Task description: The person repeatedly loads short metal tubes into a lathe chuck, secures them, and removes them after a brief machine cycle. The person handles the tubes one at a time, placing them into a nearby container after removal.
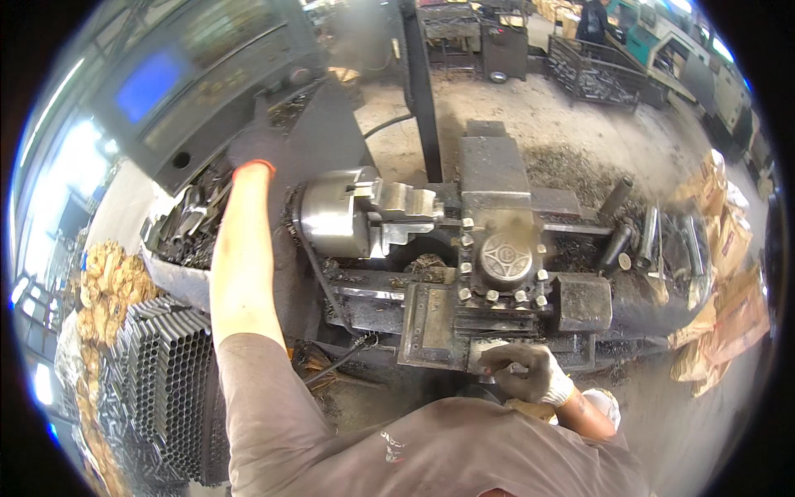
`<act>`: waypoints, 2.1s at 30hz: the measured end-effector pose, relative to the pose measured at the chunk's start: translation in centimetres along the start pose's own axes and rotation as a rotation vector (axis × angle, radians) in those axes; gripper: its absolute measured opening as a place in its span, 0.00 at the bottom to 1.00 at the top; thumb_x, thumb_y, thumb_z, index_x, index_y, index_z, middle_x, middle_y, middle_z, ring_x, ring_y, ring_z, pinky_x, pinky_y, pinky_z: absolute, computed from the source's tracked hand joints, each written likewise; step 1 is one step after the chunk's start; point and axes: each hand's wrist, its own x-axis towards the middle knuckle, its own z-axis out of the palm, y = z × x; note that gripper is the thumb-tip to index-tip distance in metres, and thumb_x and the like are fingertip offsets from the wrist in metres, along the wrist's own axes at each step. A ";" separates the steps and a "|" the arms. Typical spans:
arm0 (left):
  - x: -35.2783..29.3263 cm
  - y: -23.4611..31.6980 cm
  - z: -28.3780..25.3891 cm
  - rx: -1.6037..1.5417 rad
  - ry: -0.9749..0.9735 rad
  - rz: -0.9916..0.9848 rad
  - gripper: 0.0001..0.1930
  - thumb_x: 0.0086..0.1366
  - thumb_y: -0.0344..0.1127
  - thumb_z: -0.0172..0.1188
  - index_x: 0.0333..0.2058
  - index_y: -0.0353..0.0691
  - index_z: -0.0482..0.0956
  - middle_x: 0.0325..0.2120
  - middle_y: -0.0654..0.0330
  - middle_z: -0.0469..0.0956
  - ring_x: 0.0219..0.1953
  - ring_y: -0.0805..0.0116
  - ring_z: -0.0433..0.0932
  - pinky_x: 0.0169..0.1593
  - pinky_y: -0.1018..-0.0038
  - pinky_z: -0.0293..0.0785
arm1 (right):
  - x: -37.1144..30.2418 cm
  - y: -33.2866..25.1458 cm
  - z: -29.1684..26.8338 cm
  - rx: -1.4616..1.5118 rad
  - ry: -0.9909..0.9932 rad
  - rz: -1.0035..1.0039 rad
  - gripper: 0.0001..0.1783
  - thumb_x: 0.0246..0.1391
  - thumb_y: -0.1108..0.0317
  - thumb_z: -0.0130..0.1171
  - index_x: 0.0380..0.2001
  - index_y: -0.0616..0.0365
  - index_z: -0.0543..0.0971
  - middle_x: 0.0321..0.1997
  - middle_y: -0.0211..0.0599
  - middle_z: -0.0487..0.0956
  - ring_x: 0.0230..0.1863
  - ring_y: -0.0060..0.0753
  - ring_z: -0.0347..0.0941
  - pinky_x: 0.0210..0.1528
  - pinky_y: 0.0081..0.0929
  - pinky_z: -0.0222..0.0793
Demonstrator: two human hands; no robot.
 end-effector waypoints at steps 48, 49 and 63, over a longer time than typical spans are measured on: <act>-112.1 -7.7 8.3 -0.613 0.286 -2.699 0.29 0.69 0.56 0.57 0.56 0.40 0.85 0.53 0.43 0.85 0.56 0.44 0.84 0.60 0.55 0.77 | 10.4 25.1 94.3 -0.734 -2.014 -1.719 0.12 0.66 0.60 0.59 0.37 0.53 0.87 0.33 0.41 0.87 0.29 0.47 0.86 0.29 0.45 0.81; -110.8 -10.0 6.0 -0.539 0.316 -2.706 0.28 0.68 0.56 0.58 0.55 0.40 0.85 0.52 0.44 0.85 0.56 0.44 0.84 0.60 0.56 0.77 | 9.6 24.5 96.9 -0.730 -1.994 -1.702 0.12 0.66 0.59 0.60 0.35 0.53 0.87 0.32 0.41 0.87 0.28 0.48 0.85 0.29 0.46 0.81; -118.9 9.0 8.6 -0.720 0.092 -2.924 0.21 0.75 0.53 0.53 0.59 0.50 0.81 0.52 0.59 0.81 0.54 0.58 0.78 0.58 0.54 0.70 | -16.7 15.9 102.2 -0.725 -1.858 -1.145 0.13 0.56 0.61 0.62 0.38 0.54 0.90 0.36 0.51 0.89 0.37 0.46 0.88 0.42 0.39 0.81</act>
